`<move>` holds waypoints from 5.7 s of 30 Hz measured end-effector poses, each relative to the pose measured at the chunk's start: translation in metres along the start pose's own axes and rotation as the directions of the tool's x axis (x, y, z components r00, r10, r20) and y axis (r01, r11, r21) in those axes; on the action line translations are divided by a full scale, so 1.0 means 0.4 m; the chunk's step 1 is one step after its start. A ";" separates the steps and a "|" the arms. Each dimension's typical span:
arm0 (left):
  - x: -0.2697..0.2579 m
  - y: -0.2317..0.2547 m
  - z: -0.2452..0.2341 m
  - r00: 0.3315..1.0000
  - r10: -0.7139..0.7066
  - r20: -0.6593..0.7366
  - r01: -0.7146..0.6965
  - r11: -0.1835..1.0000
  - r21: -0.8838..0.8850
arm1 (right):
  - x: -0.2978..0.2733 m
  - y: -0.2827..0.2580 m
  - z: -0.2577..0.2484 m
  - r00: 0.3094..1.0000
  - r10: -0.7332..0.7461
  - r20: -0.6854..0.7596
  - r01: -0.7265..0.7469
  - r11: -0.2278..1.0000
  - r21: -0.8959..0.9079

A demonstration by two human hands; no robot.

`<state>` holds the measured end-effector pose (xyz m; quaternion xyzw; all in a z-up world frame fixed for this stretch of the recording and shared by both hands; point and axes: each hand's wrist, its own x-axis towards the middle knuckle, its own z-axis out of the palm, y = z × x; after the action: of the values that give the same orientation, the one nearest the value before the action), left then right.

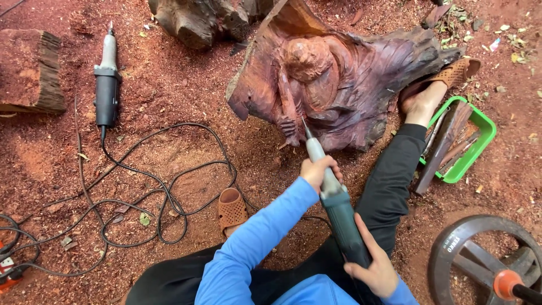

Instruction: Carving intricate details into a wooden sculpture using a handheld power rotary tool.

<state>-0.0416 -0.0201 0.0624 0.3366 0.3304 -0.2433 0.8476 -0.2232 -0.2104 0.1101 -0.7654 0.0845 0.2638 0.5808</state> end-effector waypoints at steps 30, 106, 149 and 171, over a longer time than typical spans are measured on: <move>0.014 0.541 -0.400 -0.014 0.914 -0.406 -0.876 0.185 0.446 | -0.040 0.027 -0.135 0.745 -0.665 0.062 0.001 0.094 0.996; 0.208 0.251 -0.336 0.445 0.874 -0.195 -0.636 0.462 0.618 | -0.306 -0.054 -0.087 0.717 -0.697 0.026 0.192 0.233 0.953; 0.352 0.015 0.086 0.996 0.056 0.071 -0.021 0.903 -0.430 | 0.315 -0.483 -0.426 0.914 0.339 0.225 0.066 0.422 -0.904; 0.314 -0.017 0.081 0.997 0.058 0.049 -0.023 0.851 -0.525 | 0.374 -0.495 -0.489 0.858 0.433 0.277 0.160 0.288 -0.944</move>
<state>0.0502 -0.0721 -0.0134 0.0917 0.3500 -0.1368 0.9221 0.0496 -0.3049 0.2388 -0.8523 -0.1686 0.4950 -0.0113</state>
